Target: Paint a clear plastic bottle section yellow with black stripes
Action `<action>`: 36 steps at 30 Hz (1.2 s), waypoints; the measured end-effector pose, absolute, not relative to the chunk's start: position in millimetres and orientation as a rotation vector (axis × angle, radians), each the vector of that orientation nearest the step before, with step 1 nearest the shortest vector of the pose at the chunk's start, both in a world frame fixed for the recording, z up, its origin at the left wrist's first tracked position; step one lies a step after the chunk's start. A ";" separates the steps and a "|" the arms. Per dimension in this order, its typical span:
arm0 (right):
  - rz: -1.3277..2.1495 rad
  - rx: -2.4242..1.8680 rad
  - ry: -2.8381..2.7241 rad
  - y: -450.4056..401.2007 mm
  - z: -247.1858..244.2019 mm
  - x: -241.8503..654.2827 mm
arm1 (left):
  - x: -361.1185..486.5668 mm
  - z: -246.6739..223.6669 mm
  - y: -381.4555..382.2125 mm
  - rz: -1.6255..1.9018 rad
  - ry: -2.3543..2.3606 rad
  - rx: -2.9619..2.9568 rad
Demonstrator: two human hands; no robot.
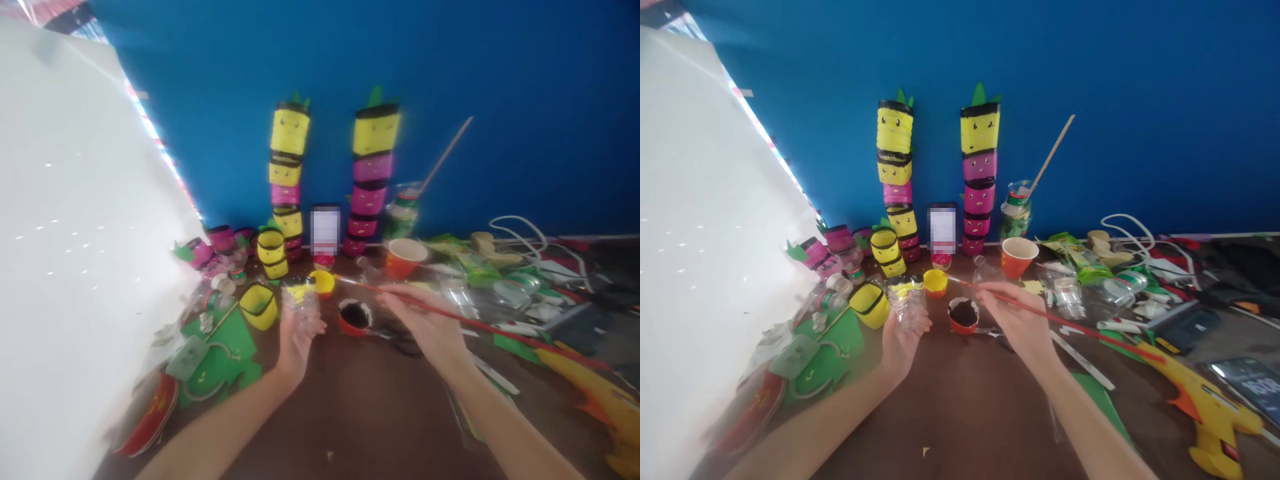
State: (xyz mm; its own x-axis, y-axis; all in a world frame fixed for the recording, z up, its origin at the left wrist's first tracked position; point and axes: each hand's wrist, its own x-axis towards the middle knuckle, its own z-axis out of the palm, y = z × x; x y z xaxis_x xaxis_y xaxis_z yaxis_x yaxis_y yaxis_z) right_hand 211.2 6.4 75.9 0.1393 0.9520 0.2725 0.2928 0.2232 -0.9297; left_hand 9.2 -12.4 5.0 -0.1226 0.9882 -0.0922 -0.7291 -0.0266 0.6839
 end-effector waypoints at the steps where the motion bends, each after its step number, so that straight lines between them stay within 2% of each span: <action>1: 0.708 -1.301 -1.457 11.9 81.8 205.8 | 9.7 5.4 -12.4 1.576 0.716 0.495; 6: 0.388 -1.335 -1.958 44.4 93.4 177.2 | 12.1 11.2 -13.5 1.622 0.748 0.524; 18: 0.459 -1.291 -2.147 56.9 92.8 153.9 | 13.4 10.0 -9.9 1.625 0.766 0.522; 26: 0.464 -1.367 -1.961 44.4 94.4 166.5 | 12.2 11.2 -8.2 1.619 0.769 0.554; 33: 0.851 -1.360 -1.451 23.3 88.3 194.9 | 11.6 13.2 -14.9 1.555 0.826 0.598; 36: 0.904 -1.306 -1.241 11.8 75.2 211.1 | 11.5 12.9 -16.3 1.531 0.796 0.607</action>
